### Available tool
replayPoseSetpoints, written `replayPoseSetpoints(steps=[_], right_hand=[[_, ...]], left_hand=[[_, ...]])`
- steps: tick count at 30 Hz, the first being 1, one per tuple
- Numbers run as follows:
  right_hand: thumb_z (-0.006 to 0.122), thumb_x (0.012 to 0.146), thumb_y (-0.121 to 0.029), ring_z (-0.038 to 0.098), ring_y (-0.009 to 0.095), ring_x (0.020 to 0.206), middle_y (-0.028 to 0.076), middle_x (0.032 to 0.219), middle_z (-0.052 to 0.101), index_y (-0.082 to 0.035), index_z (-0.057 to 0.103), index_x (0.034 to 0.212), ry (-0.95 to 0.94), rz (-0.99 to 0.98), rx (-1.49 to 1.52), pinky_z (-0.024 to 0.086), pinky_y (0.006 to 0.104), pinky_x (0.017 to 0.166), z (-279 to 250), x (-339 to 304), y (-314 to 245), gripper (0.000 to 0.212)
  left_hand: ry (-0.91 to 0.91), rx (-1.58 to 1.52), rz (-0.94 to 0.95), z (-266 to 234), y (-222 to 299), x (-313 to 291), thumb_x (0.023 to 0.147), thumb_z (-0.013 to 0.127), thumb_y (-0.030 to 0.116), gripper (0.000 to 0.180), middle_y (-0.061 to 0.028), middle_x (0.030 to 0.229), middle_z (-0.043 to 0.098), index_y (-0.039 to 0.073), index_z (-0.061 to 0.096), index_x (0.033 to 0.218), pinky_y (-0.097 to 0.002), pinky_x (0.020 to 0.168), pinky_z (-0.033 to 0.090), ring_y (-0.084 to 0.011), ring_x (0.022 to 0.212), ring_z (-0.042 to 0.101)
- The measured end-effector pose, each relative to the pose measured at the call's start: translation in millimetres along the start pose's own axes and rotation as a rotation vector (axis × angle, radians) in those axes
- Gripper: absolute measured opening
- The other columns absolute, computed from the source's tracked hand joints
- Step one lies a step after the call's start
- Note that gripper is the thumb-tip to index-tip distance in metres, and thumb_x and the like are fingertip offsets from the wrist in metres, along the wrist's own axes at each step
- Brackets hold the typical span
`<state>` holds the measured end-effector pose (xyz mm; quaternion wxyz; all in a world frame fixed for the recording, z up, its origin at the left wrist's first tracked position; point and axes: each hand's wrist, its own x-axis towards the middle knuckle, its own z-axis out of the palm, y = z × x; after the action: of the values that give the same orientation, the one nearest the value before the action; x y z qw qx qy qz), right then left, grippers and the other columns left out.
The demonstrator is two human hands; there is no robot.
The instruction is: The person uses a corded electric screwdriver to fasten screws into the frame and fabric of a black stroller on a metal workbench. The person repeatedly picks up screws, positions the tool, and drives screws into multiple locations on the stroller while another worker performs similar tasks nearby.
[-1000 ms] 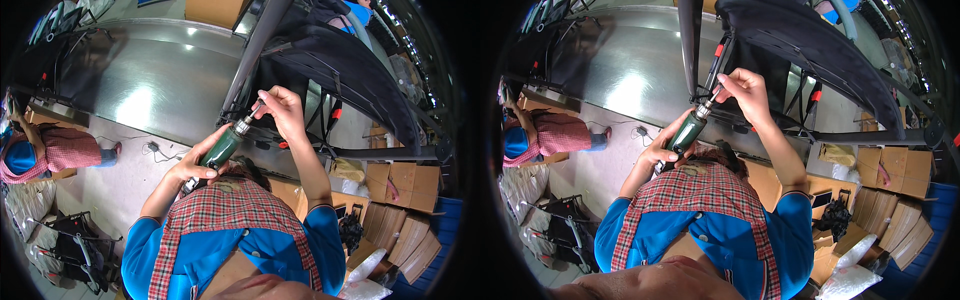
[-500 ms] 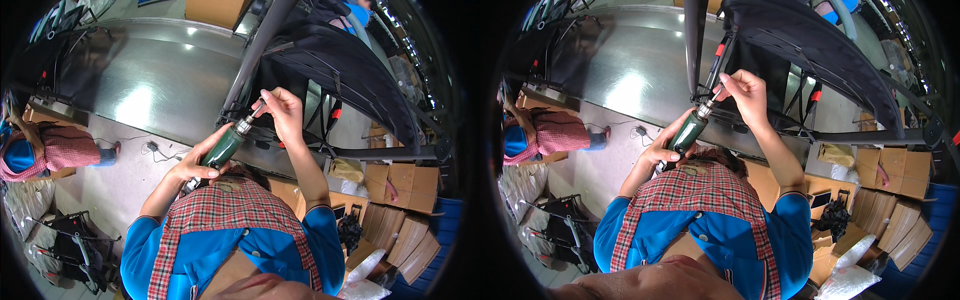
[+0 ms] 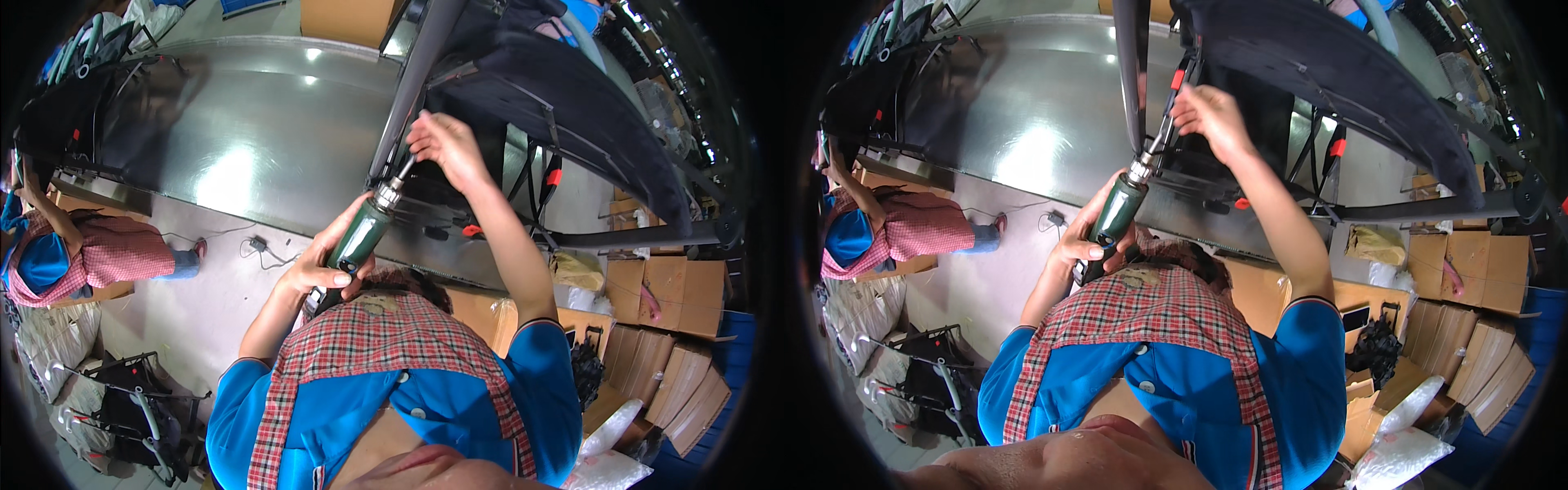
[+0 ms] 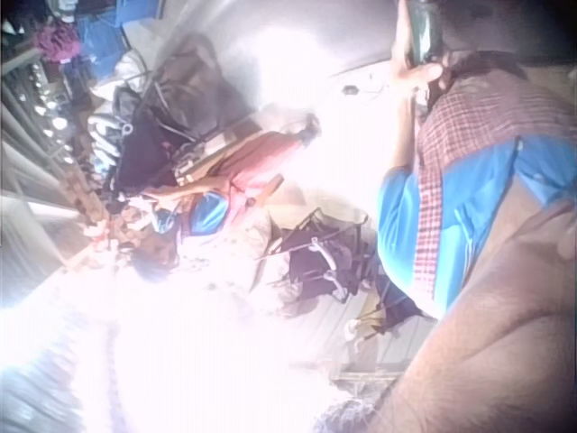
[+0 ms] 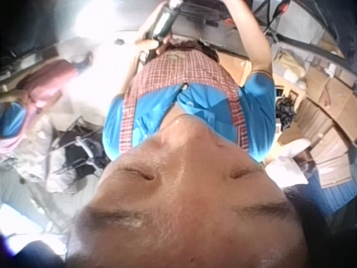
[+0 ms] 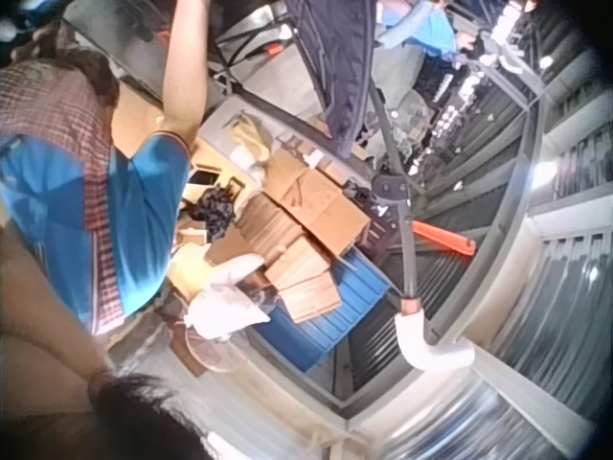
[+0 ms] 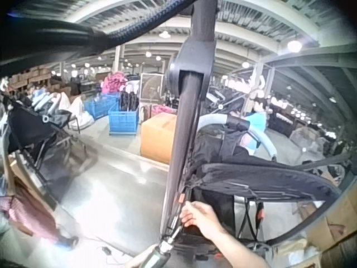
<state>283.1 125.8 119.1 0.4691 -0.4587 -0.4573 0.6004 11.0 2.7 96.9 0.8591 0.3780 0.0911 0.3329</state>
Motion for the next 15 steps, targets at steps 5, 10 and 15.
replayPoseSetpoints(steps=[5, 10, 15], right_hand=[[0.058, 0.103, -0.028, 0.064, 0.012, 0.072, 0.007, 0.084, 0.068, -0.002, 0.065, 0.096, -0.057, -0.155, -0.121, 0.053, 0.0254, 0.066, -12, -33, -24, 0.027], [0.055, 0.104, -0.020, 0.065, 0.014, 0.071, 0.008, 0.082, 0.067, 0.000, 0.063, 0.092, -0.329, -0.117, -0.223, 0.054, 0.0267, 0.064, -6, -81, -25, 0.025], [0.062, 0.102, -0.022, 0.066, 0.011, 0.076, 0.006, 0.084, 0.069, 0.001, 0.066, 0.098, -0.424, -0.001, -0.134, 0.055, 0.0259, 0.070, -5, -118, 1, 0.024]], left_hand=[[0.035, 0.006, 0.013, -10, -3, -19, 0.067, 0.082, 0.020, 0.122, -0.0140, 0.081, 0.059, 0.014, 0.005, 0.162, -0.0272, 0.046, 0.052, -0.0165, 0.053, 0.059], [0.118, 0.034, -0.048, -12, -3, -33, 0.067, 0.082, 0.022, 0.121, -0.0131, 0.079, 0.057, 0.014, 0.007, 0.162, -0.0273, 0.045, 0.051, -0.0164, 0.054, 0.059], [0.135, 0.092, -0.142, -15, -2, -38, 0.066, 0.083, 0.026, 0.122, -0.0122, 0.080, 0.057, 0.014, 0.008, 0.162, -0.0277, 0.046, 0.050, -0.0165, 0.054, 0.058]])
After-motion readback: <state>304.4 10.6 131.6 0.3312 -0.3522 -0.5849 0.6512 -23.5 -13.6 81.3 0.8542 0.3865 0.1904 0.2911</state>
